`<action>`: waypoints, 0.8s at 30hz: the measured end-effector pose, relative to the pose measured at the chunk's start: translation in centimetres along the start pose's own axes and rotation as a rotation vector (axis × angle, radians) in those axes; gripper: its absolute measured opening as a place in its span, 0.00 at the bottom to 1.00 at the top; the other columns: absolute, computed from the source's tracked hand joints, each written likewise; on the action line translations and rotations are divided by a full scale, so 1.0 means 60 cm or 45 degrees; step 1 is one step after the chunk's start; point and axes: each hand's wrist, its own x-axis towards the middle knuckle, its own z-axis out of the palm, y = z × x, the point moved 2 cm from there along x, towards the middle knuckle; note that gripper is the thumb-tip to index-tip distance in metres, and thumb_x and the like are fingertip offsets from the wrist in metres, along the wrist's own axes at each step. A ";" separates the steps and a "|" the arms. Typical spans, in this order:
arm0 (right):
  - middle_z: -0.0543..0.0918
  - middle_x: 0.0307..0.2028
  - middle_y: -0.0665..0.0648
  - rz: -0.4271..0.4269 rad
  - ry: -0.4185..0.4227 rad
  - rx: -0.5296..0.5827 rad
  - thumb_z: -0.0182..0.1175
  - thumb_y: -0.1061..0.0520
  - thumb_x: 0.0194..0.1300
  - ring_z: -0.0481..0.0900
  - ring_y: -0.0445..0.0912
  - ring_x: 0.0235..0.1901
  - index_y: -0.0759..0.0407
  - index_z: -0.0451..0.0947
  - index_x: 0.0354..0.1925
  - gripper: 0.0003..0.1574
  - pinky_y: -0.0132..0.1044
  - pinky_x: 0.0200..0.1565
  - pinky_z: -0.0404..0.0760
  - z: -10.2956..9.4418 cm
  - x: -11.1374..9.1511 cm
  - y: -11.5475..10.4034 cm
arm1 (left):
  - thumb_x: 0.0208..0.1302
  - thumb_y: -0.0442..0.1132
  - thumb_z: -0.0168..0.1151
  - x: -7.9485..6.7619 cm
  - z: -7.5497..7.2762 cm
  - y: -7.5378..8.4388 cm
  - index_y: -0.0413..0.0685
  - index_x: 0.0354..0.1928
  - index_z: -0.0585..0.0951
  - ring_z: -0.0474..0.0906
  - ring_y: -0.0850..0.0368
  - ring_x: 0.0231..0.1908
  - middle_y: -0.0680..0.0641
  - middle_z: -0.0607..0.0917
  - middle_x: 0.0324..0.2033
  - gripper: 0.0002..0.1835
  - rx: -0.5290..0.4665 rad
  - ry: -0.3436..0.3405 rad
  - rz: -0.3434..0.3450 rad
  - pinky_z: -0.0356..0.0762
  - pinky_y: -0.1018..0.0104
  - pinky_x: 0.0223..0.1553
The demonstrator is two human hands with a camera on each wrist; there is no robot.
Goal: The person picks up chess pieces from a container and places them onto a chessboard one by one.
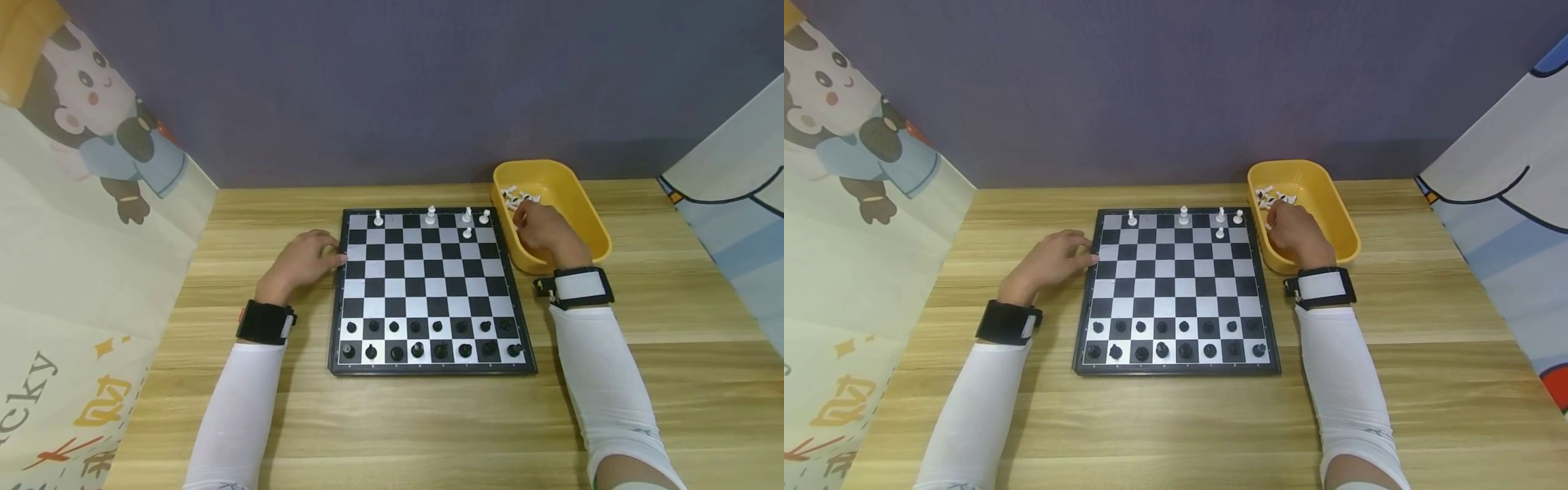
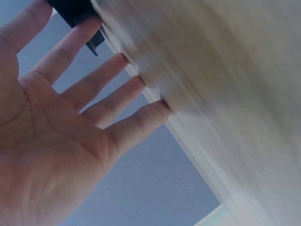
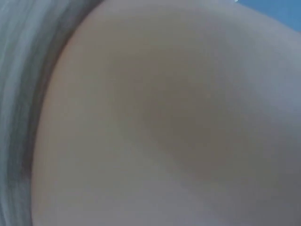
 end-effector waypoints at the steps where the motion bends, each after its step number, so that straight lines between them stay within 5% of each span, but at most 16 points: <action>1: 0.73 0.40 0.62 0.005 0.004 0.003 0.49 0.60 0.62 0.69 0.55 0.38 0.61 0.67 0.48 0.15 0.44 0.39 0.70 0.000 0.000 0.000 | 0.61 0.59 0.53 0.000 0.000 0.000 0.49 0.54 0.75 0.58 0.42 0.63 0.41 0.67 0.61 0.26 0.000 0.000 -0.001 0.50 0.47 0.61; 8: 0.75 0.43 0.64 -0.052 0.098 -0.020 0.50 0.56 0.63 0.71 0.56 0.43 0.63 0.68 0.53 0.21 0.49 0.45 0.70 -0.007 0.002 -0.003 | 0.61 0.58 0.53 -0.001 -0.001 0.001 0.49 0.54 0.75 0.58 0.43 0.63 0.41 0.67 0.61 0.26 -0.003 0.001 -0.008 0.50 0.48 0.61; 17: 0.76 0.37 0.60 -0.171 0.293 0.029 0.52 0.60 0.59 0.71 0.54 0.37 0.61 0.73 0.46 0.15 0.47 0.40 0.70 -0.020 -0.006 -0.011 | 0.61 0.58 0.53 0.000 0.000 0.000 0.49 0.54 0.75 0.58 0.43 0.63 0.41 0.67 0.61 0.26 -0.013 -0.006 -0.006 0.50 0.49 0.61; 24: 0.77 0.38 0.59 -0.149 0.326 0.101 0.52 0.55 0.63 0.72 0.53 0.38 0.59 0.73 0.45 0.13 0.46 0.41 0.70 -0.030 -0.013 -0.019 | 0.61 0.59 0.53 0.000 -0.001 0.001 0.49 0.54 0.75 0.58 0.43 0.63 0.42 0.67 0.61 0.27 -0.015 -0.006 -0.011 0.51 0.49 0.61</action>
